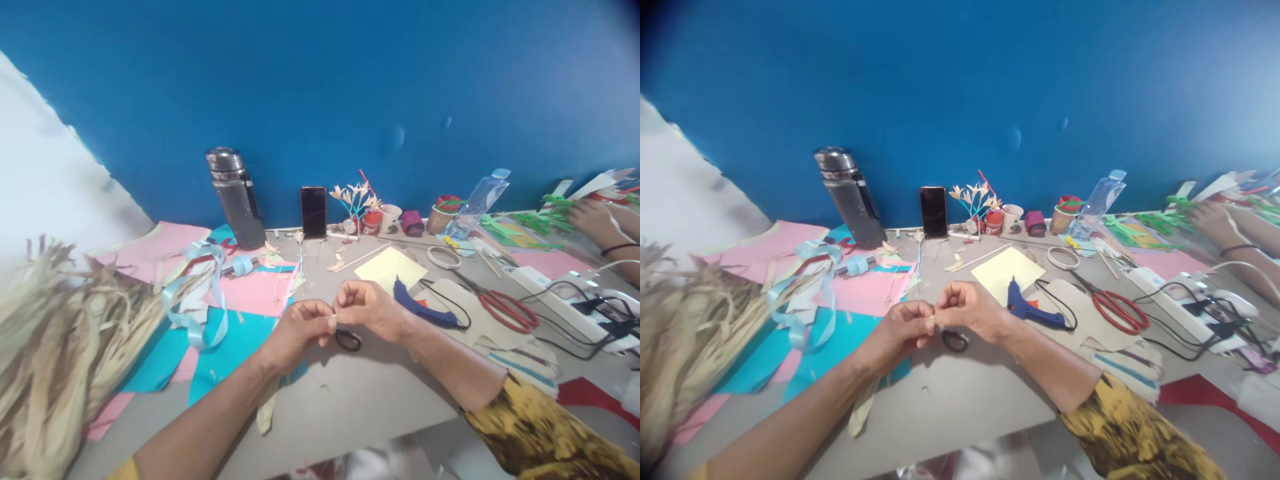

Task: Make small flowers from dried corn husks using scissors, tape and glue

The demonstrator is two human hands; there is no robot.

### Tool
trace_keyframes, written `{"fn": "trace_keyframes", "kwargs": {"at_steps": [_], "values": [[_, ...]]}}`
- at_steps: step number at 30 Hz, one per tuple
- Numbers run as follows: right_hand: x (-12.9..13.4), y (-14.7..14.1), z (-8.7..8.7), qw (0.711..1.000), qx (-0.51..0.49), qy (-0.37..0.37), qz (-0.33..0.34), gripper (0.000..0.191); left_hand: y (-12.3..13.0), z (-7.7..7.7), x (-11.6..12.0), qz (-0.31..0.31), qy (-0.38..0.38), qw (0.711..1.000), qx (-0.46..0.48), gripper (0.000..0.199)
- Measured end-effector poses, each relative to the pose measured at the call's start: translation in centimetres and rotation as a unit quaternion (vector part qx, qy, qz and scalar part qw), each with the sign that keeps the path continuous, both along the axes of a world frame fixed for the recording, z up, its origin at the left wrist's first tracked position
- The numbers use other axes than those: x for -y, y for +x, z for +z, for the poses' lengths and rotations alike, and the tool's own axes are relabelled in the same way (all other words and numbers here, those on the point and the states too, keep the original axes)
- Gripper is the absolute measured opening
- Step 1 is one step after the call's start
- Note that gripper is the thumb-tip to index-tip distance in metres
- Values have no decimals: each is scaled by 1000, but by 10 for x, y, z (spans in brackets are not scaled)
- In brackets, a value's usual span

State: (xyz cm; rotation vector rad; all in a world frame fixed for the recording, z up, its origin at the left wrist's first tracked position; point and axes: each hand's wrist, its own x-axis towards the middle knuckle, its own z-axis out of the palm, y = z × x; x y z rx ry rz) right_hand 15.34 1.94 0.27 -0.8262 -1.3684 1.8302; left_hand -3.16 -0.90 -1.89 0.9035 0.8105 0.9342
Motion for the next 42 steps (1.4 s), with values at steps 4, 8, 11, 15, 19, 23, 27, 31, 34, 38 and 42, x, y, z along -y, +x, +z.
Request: {"fn": "trace_keyframes", "kwargs": {"at_steps": [4,8,11,15,19,23,27,31,34,38,42], "values": [[-3,1,-4,998,-23,-49,29,35,0,1,3,-38,6,999,23,31],[-5,4,-4,995,-52,-74,45,36,1,5,5,-36,-10,998,43,30],[-5,5,-1,995,-67,-66,22,43,1,7,4,-6,-15,998,69,29],[-2,2,-2,997,-72,-33,-8,44,2,10,3,16,-16,997,75,30],[-1,-2,-5,998,-28,15,-59,36,3,10,4,9,-10,998,62,29],[-4,-1,1,994,-65,-60,-62,37,2,7,2,22,-15,995,93,31],[-5,1,6,992,-75,-73,-65,38,1,3,0,51,-8,996,75,33],[-3,-2,3,995,-44,-52,-76,37,3,4,4,45,28,999,12,29],[0,-5,-1,996,-20,-53,-70,34,6,7,7,23,27,999,3,27],[3,-6,-3,994,-39,-93,-34,33,7,9,7,-2,16,999,40,32],[3,-6,0,993,-59,-102,-28,36,6,9,7,-22,18,996,88,33]]}}
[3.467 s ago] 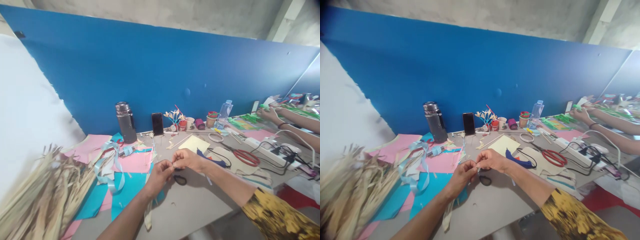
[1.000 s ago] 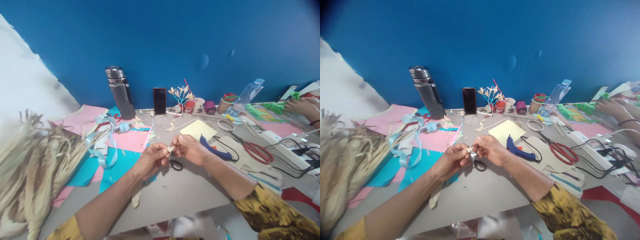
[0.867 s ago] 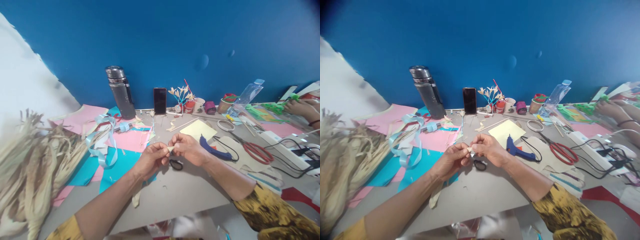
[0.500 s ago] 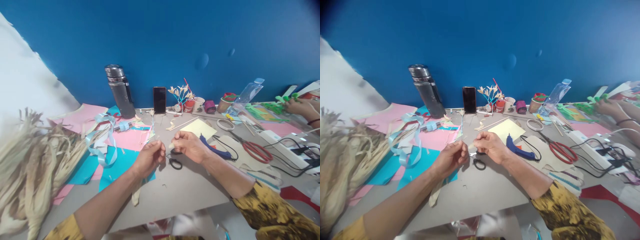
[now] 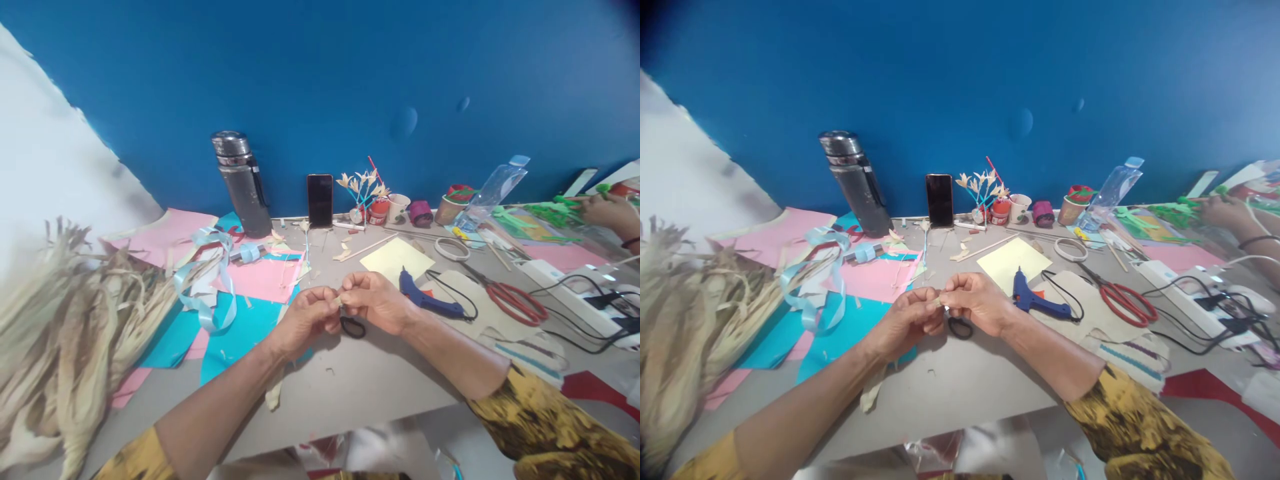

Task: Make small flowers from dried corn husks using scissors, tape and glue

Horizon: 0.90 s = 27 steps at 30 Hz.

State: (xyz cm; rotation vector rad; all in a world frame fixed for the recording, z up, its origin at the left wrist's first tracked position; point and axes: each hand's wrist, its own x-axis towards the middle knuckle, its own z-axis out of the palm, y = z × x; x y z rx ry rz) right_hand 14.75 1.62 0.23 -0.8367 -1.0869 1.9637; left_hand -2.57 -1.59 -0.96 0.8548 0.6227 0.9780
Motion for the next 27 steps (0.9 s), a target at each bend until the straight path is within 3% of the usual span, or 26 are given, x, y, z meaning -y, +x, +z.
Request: {"fn": "trace_keyframes", "kwargs": {"at_steps": [4,14,19,24,27], "values": [[-1,1,0,999,26,26,-34,38,0,-2,0,14,2,1000,-23,29],[0,2,2,1000,15,16,-3,39,-2,-5,-1,-15,-26,999,16,26],[-3,2,-2,998,41,43,-37,36,-3,-3,-3,26,-41,999,13,28],[-3,0,-2,994,48,64,-73,38,0,-2,-1,75,-18,995,-70,23],[-8,5,0,991,48,84,-91,35,0,-3,-2,100,-33,993,-48,24]]}}
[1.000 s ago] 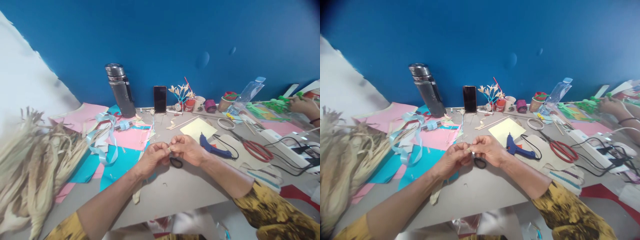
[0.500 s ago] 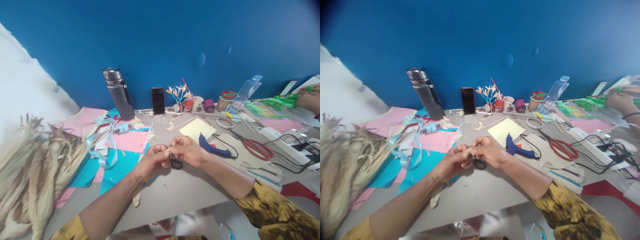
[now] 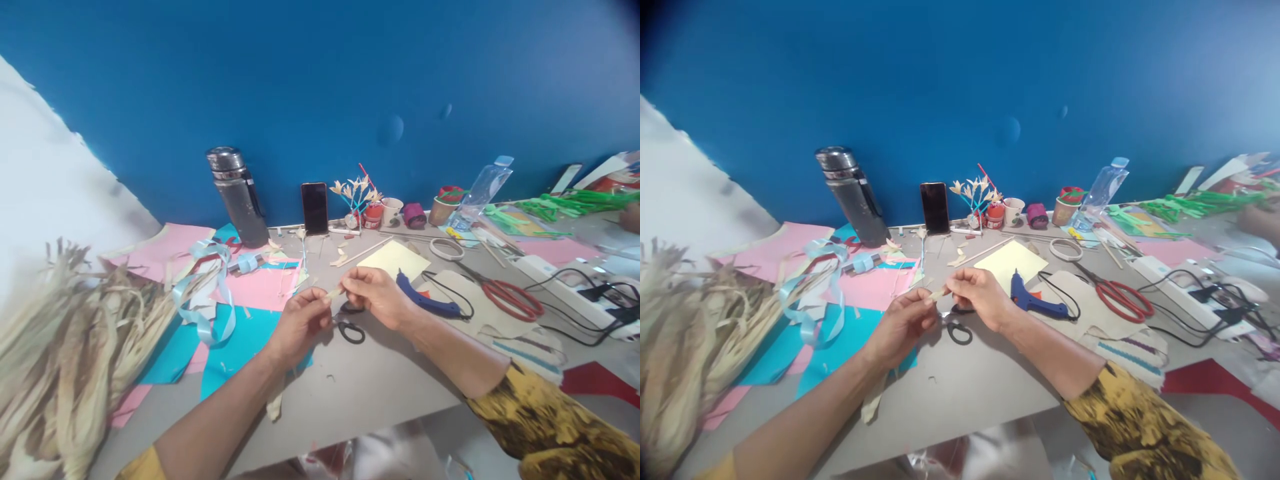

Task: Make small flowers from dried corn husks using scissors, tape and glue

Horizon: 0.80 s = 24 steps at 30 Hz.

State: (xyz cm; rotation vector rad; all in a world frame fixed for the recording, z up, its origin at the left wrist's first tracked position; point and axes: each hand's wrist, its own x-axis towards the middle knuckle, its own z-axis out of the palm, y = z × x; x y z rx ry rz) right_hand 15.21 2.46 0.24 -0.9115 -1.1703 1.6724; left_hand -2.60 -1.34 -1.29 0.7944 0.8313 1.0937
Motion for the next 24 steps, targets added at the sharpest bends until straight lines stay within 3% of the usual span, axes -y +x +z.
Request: {"fn": "trace_keyframes", "kwargs": {"at_steps": [4,8,11,19,24], "values": [[-7,6,1,999,-17,-10,-35,32,-2,-3,-3,11,-16,998,53,29],[-4,3,-1,999,21,-34,35,37,-1,-3,-3,16,-23,998,65,33],[1,-1,-4,997,21,-18,69,37,0,-3,-2,15,-24,998,50,33],[2,-2,-10,996,49,37,62,29,-1,0,1,-36,5,998,-42,31],[7,-3,-5,996,17,-14,83,25,-3,1,2,-62,46,995,-58,34]]}}
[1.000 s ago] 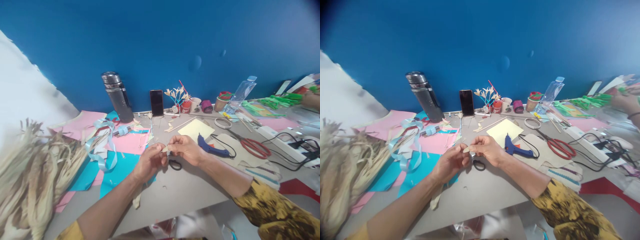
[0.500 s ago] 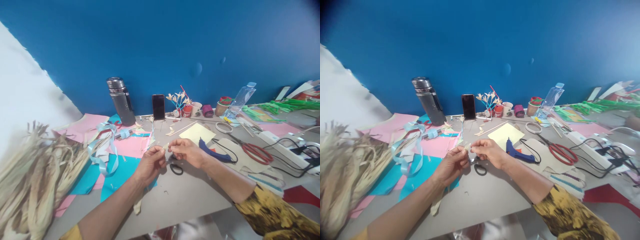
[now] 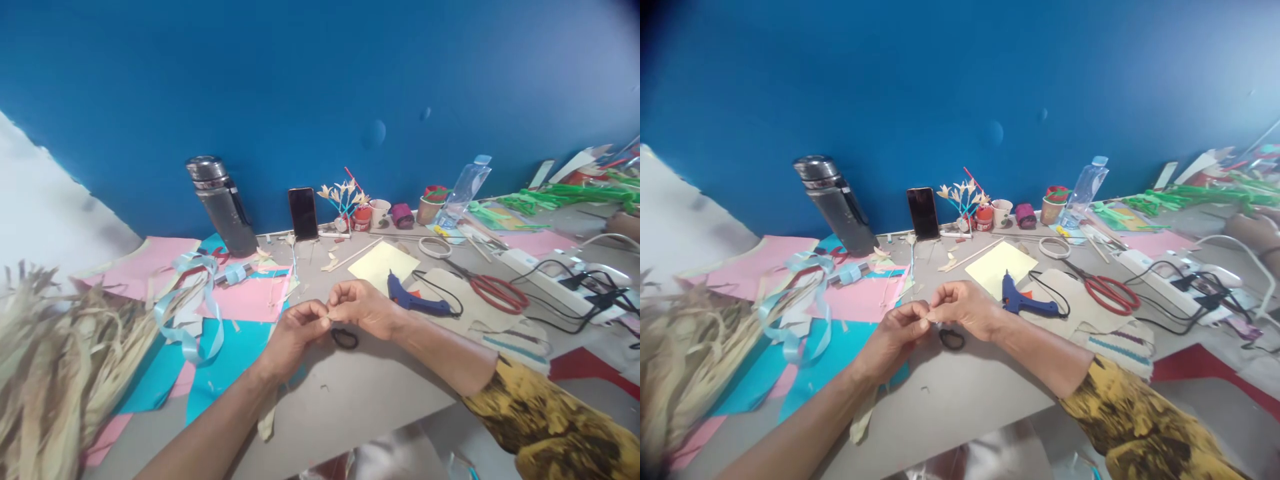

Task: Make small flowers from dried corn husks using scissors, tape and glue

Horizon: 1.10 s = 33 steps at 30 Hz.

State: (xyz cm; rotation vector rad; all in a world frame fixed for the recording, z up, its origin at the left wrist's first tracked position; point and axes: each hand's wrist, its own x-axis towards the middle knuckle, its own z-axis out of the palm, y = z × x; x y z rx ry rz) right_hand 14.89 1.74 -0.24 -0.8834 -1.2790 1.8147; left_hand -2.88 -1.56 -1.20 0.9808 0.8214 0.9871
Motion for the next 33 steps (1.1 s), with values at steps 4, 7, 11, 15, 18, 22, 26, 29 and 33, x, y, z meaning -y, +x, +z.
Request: {"fn": "trace_keyframes", "kwargs": {"at_steps": [4,7,11,15,18,22,26,29,33], "values": [[0,0,1,998,-34,-37,32,29,-1,-2,0,-25,6,1000,17,33],[-2,1,2,998,-34,-32,46,31,-2,-3,-1,-31,0,999,21,34],[-1,4,5,999,0,5,40,32,-4,-5,-4,-28,0,1000,11,34],[-1,5,5,999,25,8,32,31,-4,-7,-4,-36,-4,999,15,31],[-1,6,1,999,6,-6,44,32,-3,-7,-3,-40,0,999,20,32],[-1,6,-2,998,-20,-17,65,33,-3,-5,-3,-41,-12,999,26,32],[0,6,1,999,-14,9,44,32,-4,-5,-4,-36,-24,999,32,32],[0,6,3,998,-18,-16,56,32,-4,-6,-4,-57,-27,997,33,31],[-5,7,4,992,-70,-66,76,31,-4,-8,-4,-55,-48,995,67,27]]}}
